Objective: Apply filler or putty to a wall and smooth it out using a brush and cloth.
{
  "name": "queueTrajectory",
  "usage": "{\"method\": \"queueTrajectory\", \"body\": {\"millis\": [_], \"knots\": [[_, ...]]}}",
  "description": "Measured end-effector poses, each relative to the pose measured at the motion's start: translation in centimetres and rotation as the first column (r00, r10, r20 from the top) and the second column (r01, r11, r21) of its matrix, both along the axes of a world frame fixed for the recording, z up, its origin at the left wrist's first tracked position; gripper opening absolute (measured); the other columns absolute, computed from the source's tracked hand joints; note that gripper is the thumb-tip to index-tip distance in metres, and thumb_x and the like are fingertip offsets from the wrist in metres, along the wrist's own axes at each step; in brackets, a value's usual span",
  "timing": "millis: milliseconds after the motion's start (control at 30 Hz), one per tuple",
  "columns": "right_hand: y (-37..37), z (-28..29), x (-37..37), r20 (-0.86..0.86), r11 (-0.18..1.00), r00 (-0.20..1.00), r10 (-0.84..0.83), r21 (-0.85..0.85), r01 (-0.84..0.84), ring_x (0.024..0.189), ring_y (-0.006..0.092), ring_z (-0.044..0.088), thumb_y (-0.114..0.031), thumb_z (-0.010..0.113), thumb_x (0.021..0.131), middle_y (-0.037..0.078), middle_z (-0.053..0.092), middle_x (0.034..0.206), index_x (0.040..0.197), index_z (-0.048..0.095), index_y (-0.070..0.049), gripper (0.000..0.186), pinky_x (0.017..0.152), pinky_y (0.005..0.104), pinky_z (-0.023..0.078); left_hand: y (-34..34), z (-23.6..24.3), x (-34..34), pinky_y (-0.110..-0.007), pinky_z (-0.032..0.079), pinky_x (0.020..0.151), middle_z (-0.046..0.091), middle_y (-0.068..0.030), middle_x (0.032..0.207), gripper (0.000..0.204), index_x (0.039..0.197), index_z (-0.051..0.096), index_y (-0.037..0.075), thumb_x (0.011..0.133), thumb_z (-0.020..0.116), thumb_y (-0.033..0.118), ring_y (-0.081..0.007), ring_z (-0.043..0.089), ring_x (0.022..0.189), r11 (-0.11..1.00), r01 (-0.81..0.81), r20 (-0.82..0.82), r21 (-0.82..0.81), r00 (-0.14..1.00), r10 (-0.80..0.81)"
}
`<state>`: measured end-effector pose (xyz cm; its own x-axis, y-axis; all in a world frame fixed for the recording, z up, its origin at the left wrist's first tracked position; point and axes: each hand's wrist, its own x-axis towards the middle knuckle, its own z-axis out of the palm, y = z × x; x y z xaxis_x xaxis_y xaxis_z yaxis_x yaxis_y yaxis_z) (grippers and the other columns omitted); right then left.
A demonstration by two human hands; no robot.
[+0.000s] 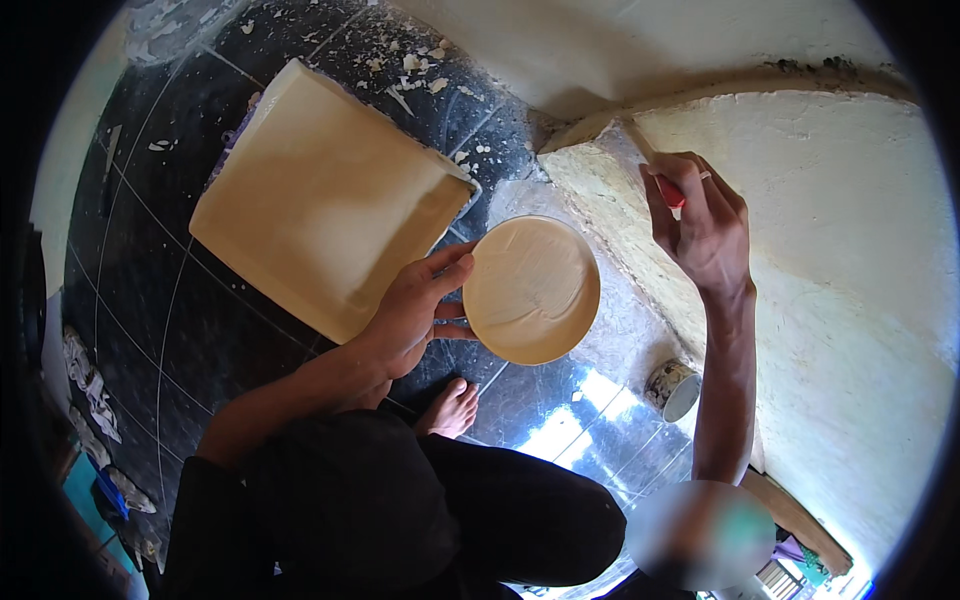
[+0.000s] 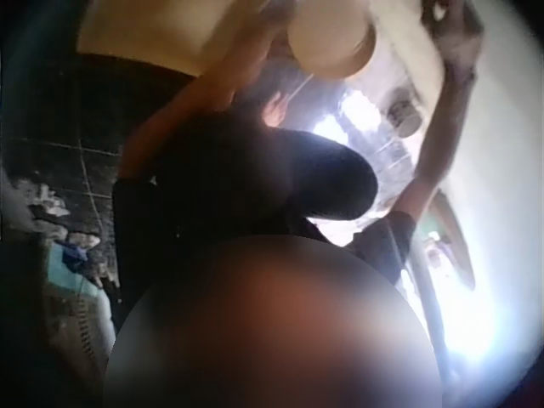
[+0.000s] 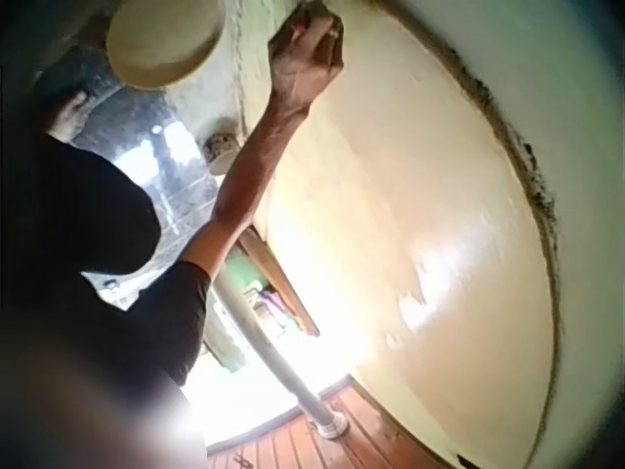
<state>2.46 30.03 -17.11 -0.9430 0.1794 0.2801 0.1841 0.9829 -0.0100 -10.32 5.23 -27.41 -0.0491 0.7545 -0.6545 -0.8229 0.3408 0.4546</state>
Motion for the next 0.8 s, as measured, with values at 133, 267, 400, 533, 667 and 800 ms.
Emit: {"method": "queueTrajectory", "body": {"millis": [133, 267, 400, 533, 667, 800], "knots": [[-0.4, 0.1, 0.4, -0.119, 0.989, 0.987, 0.109, 0.112, -0.096, 0.067, 0.0230, 0.068, 0.006, 0.070, 0.078, 0.011, 0.067, 0.082, 0.093, 0.057, -0.003, 0.022, 0.059, 0.0302, 0.054, -0.3, -0.2, -0.3, -0.037, 0.059, 0.076, 0.062, -0.0103, 0.114, 0.046, 0.138, 0.044, 0.005, 0.101, 0.048, 0.031, -0.0229, 0.068, 0.096, 0.999, -0.033, 0.011, -0.003, 0.999, 0.033], [0.1, -0.5, 1.1, -0.140, 0.997, 0.988, 0.072, 0.033, -0.068, 0.068, 0.0222, 0.068, 0.007, 0.069, 0.078, 0.011, 0.067, 0.082, 0.096, 0.056, -0.003, 0.024, 0.060, 0.0300, 0.055, 0.1, -0.4, 0.0, -0.037, 0.060, 0.075, 0.063, -0.0101, 0.115, 0.048, 0.138, 0.044, 0.005, 0.100, 0.050, 0.034, -0.0239, 0.069, 0.094, 1.000, -0.017, 0.014, 0.008, 1.000, 0.017], [0.4, -0.4, 2.2, 0.062, 0.997, 0.996, -0.066, 0.043, 0.063, 0.070, 0.0209, 0.069, 0.010, 0.069, 0.077, 0.011, 0.068, 0.085, 0.097, 0.056, -0.003, 0.027, 0.062, 0.0293, 0.056, 0.0, -0.4, -0.2, -0.036, 0.060, 0.074, 0.062, -0.0091, 0.115, 0.046, 0.138, 0.044, 0.006, 0.101, 0.049, 0.032, -0.0220, 0.068, 0.095, 1.000, -0.017, 0.030, 0.008, 0.999, 0.017], [-0.1, -0.5, 3.8, -0.306, 1.000, 0.952, -0.009, 0.006, 0.012, 0.069, 0.0214, 0.068, 0.006, 0.069, 0.080, 0.016, 0.070, 0.087, 0.093, 0.055, -0.004, 0.022, 0.058, 0.0299, 0.057, -0.2, -0.8, -0.5, -0.037, 0.060, 0.073, 0.062, -0.0084, 0.115, 0.046, 0.138, 0.045, 0.007, 0.100, 0.050, 0.032, -0.0222, 0.068, 0.094, 0.998, -0.064, 0.054, -0.007, 0.997, 0.064], [0.4, -2.7, 3.8, -0.369, 0.993, 0.927, 0.074, -0.059, -0.103, 0.074, 0.0194, 0.070, 0.001, 0.072, 0.080, 0.016, 0.071, 0.093, 0.099, 0.055, -0.006, 0.027, 0.056, 0.0270, 0.057, 0.1, -0.8, -0.2, -0.037, 0.060, 0.072, 0.061, -0.0084, 0.116, 0.046, 0.138, 0.045, 0.007, 0.100, 0.052, 0.032, -0.0227, 0.068, 0.095, 0.998, -0.061, 0.032, -0.022, 0.998, 0.061], [0.1, -3.6, 3.6, -0.161, 0.989, 0.985, 0.059, 0.141, -0.037, 0.074, 0.0216, 0.069, 0.001, 0.075, 0.076, 0.015, 0.069, 0.096, 0.098, 0.054, -0.008, 0.032, 0.054, 0.0274, 0.056, 0.0, -0.5, -0.2, -0.037, 0.061, 0.071, 0.062, -0.0074, 0.114, 0.043, 0.132, 0.048, 0.006, 0.099, 0.052, 0.032, -0.0227, 0.069, 0.092, 0.997, -0.072, 0.016, -0.017, 0.997, 0.073]]}}
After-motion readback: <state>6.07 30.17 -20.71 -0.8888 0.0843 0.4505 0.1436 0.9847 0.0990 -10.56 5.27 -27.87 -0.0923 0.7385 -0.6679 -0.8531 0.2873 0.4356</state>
